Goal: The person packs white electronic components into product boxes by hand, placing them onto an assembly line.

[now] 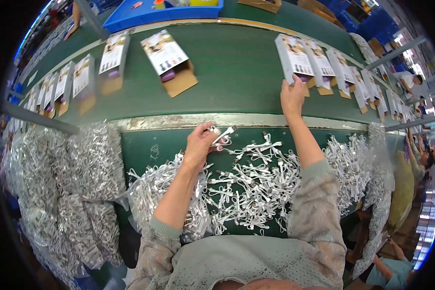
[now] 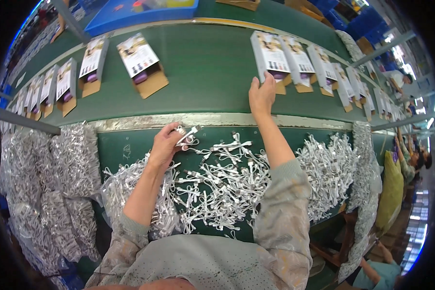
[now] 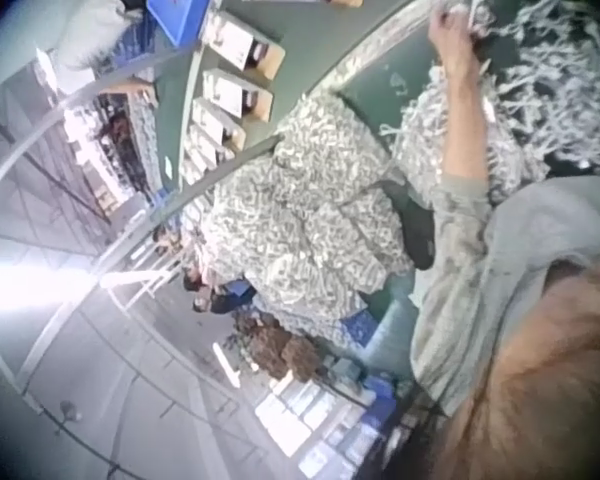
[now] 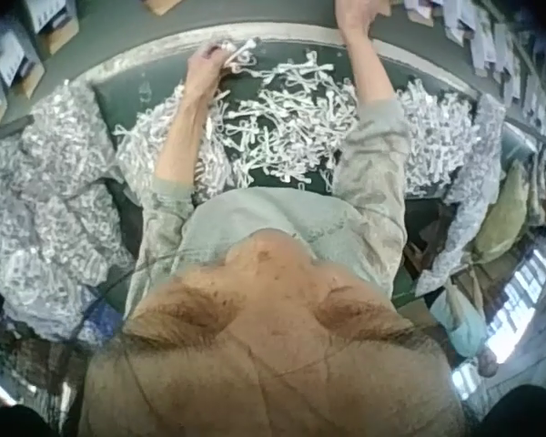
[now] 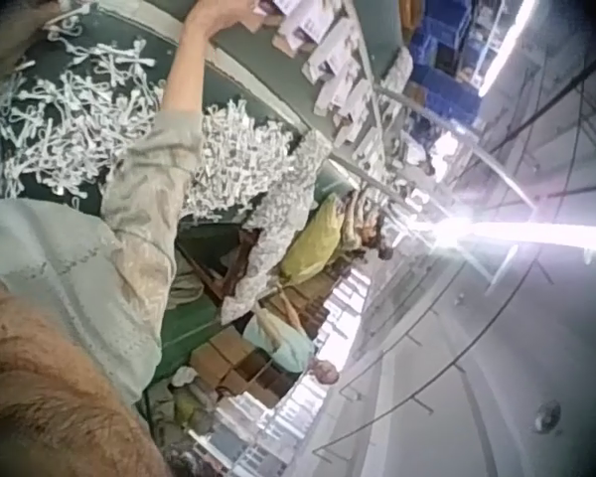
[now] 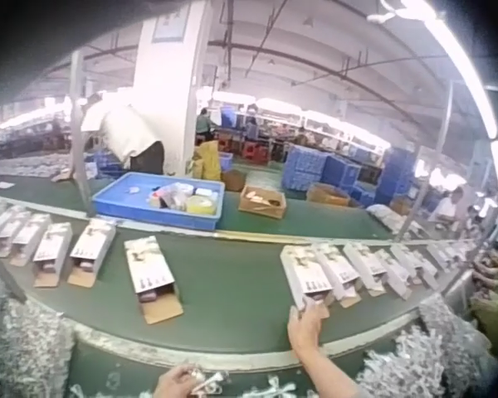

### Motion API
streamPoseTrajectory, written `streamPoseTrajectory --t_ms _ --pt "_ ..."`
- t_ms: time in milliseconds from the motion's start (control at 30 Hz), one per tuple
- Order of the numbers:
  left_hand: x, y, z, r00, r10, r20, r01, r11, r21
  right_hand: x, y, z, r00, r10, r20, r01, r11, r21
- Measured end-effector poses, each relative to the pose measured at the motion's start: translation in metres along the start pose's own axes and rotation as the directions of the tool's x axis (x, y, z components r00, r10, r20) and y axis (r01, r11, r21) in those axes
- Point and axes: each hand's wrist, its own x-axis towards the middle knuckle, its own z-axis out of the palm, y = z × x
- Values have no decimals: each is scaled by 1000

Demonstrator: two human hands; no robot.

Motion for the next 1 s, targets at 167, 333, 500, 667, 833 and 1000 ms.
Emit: streamPoseTrajectory --t_ms 167,333,500,667,833,1000 --pt "-1 -10 -3 964 260 53 -264 917 298 -78 -70 -57 637 -34 770 -392 846 362" --pt "-23 -1 6 961 273 47 -270 882 386 -125 -97 -93 353 -277 893 -78 943 324" --pt "-24 16 -21 965 227 -133 -224 974 35 -124 -97 -94 351 -150 924 -249 937 247" --pt "-28 20 -23 978 158 -133 -171 981 -91 -88 -114 -58 599 -38 800 -393 857 335" --pt "-24 14 -42 969 183 -164 -205 970 -132 -53 -127 20 879 -43 475 2 996 87" --pt "-19 16 -37 968 183 -173 -202 974 -102 -34 -96 73 961 -200 193 207 978 -17"
